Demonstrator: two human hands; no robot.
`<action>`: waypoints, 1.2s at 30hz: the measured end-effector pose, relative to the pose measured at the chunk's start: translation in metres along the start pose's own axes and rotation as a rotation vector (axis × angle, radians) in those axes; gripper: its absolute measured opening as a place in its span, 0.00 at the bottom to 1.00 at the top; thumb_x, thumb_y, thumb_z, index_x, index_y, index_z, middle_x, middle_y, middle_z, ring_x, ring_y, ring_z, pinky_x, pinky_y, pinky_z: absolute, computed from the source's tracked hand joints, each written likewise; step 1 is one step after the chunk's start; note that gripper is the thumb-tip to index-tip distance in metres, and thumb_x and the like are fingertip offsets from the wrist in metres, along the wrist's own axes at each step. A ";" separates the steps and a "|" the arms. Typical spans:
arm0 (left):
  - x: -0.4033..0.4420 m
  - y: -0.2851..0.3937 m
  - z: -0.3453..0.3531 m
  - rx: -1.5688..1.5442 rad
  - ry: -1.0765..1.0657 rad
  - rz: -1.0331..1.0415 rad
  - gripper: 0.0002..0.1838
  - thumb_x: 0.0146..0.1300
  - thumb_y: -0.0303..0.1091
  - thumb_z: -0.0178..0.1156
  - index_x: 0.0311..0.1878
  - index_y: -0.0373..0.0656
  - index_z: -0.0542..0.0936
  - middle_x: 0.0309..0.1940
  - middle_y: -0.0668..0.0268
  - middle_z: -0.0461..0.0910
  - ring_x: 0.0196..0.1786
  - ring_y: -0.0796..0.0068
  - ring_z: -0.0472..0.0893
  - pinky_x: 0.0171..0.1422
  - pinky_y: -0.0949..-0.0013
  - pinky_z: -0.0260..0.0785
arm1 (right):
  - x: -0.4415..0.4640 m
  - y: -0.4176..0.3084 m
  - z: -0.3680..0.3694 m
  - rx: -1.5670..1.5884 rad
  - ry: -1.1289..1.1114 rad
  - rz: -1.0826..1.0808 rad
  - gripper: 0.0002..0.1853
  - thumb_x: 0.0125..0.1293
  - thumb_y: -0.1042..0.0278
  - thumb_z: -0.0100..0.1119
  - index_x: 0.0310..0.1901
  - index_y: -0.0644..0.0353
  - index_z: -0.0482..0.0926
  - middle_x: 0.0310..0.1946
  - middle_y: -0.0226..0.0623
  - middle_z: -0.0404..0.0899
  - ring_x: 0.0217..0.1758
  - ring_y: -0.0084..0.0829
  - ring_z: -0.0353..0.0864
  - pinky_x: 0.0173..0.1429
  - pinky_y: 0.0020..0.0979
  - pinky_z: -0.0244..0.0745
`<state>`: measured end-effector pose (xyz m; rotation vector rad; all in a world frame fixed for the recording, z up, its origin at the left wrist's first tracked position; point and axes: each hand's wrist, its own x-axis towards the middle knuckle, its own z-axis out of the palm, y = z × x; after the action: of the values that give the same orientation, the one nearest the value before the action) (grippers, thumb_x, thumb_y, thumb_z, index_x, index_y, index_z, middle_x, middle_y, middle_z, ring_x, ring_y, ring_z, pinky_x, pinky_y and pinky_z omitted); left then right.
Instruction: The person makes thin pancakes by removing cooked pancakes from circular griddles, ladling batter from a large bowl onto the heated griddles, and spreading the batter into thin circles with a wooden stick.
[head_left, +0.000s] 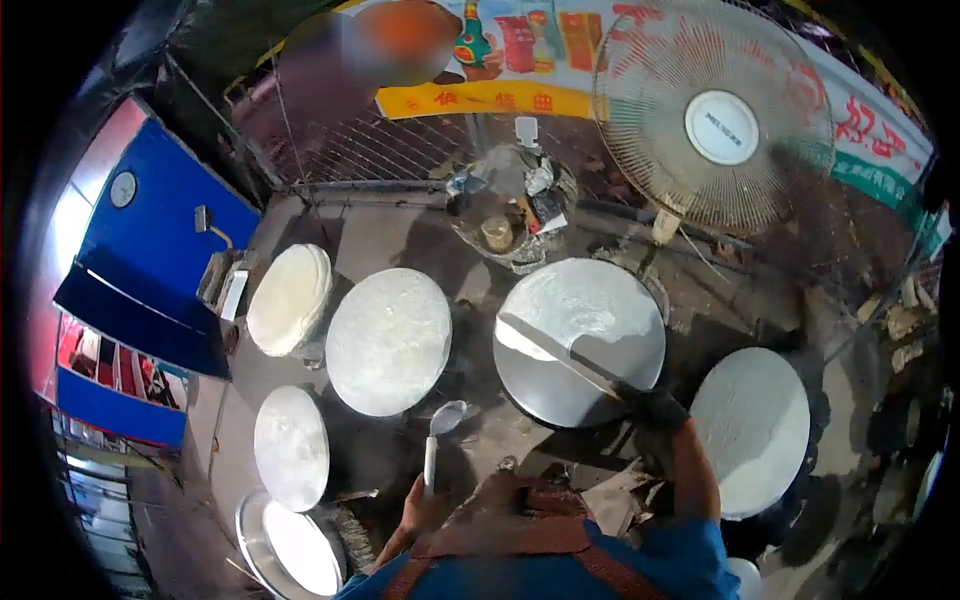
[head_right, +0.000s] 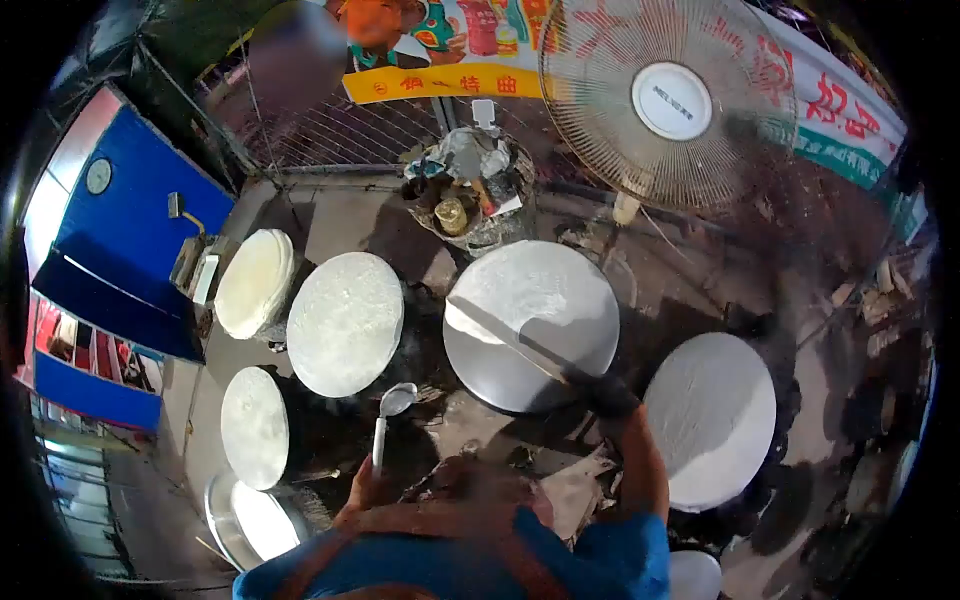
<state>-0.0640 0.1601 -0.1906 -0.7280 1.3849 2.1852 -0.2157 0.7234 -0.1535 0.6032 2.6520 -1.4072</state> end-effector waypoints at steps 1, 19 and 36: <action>-0.008 0.013 0.014 -0.086 -0.021 -0.027 0.19 0.59 0.23 0.48 0.54 0.46 0.63 0.37 0.68 0.71 0.37 0.74 0.72 0.40 0.67 0.68 | 0.002 -0.001 -0.008 -0.004 0.001 0.004 0.18 0.57 0.56 0.52 0.44 0.61 0.74 0.37 0.36 0.76 0.37 0.30 0.74 0.38 0.33 0.70; -0.082 0.068 0.106 -0.017 0.028 0.136 0.20 0.63 0.38 0.41 0.58 0.45 0.62 0.51 0.59 0.68 0.52 0.62 0.69 0.56 0.61 0.61 | 0.105 -0.047 0.004 -0.167 -0.039 -0.074 0.18 0.57 0.56 0.51 0.44 0.60 0.74 0.38 0.39 0.76 0.38 0.32 0.74 0.40 0.34 0.70; -0.096 0.045 0.037 0.352 0.260 0.222 0.27 0.53 0.19 0.46 0.58 0.43 0.61 0.40 0.68 0.71 0.40 0.78 0.71 0.42 0.77 0.66 | 0.047 -0.008 -0.039 -0.182 0.073 0.059 0.18 0.57 0.56 0.50 0.44 0.59 0.74 0.39 0.41 0.75 0.39 0.34 0.74 0.42 0.36 0.70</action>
<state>-0.0264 0.1667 -0.0850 -0.7728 2.0047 1.9712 -0.2579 0.7653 -0.1367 0.7182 2.7527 -1.1339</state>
